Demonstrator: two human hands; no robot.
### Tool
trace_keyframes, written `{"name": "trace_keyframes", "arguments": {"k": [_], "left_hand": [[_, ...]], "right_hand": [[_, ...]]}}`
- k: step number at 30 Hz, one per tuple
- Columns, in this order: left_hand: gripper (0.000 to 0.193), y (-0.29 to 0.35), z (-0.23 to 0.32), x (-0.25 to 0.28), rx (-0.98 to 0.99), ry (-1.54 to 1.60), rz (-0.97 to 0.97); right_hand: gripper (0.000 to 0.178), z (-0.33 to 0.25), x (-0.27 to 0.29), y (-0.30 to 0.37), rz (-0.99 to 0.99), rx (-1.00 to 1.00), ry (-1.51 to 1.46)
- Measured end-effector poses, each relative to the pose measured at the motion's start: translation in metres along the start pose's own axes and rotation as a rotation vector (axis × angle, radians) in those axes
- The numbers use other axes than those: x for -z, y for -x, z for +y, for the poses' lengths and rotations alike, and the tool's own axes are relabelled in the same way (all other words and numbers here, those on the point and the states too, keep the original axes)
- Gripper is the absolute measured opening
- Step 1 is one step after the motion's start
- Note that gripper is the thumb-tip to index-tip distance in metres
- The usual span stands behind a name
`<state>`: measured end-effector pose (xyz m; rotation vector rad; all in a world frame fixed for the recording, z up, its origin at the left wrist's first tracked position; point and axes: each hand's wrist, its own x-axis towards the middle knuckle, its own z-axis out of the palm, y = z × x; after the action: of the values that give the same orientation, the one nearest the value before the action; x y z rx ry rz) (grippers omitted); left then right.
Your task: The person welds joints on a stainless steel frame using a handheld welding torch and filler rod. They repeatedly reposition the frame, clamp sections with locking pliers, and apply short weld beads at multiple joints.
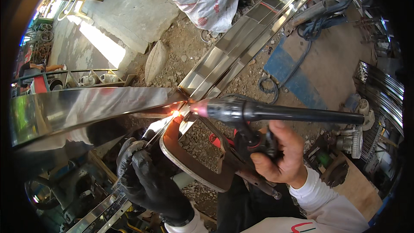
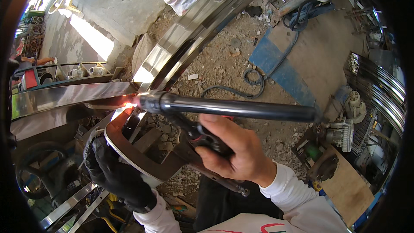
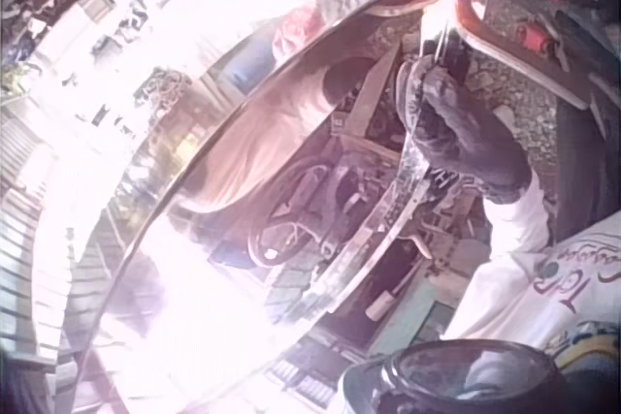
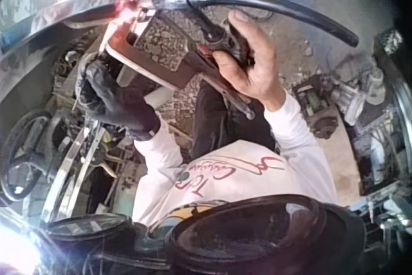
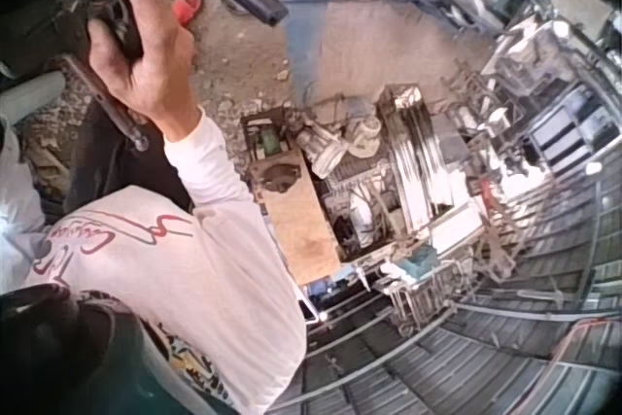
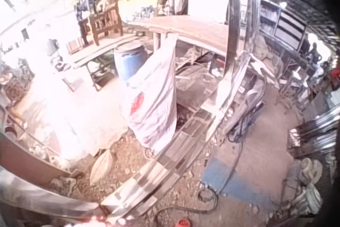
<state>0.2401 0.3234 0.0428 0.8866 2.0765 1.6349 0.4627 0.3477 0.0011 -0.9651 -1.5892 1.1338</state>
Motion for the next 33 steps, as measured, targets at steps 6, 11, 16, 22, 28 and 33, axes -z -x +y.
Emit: {"name": "trace_keyframes", "arguments": {"k": [6,11,16,22,28,33], "left_hand": [[0.025,-0.031,0.034,-0.011,-0.246,-0.193,-0.233],[0.013,-0.052,0.015,0.009,0.187,0.166,-0.323],[0.018,-0.027,0.027,0.003,0.147,0.099,-0.248],[0.019,-0.042,0.035,0.01,0.125,-0.275,-0.426],[0.017,-0.053,0.016,-0.012,0.13,0.202,-0.245],[0.011,-0.052,0.022,-0.009,-0.425,-0.172,-0.205]], "right_hand": [[0.065,0.004,0.021,0.025,0.091,-0.072,0.131],[0.07,-0.015,0.033,0.038,0.151,-0.188,0.08],[0.067,-0.036,0.04,0.048,0.225,-0.268,-0.035],[0.066,-0.06,0.038,0.049,0.333,-0.306,0.002],[0.066,-0.061,0.034,0.053,0.284,-0.329,0.016],[0.067,-0.066,0.036,0.047,0.295,-0.368,0.003]]}}
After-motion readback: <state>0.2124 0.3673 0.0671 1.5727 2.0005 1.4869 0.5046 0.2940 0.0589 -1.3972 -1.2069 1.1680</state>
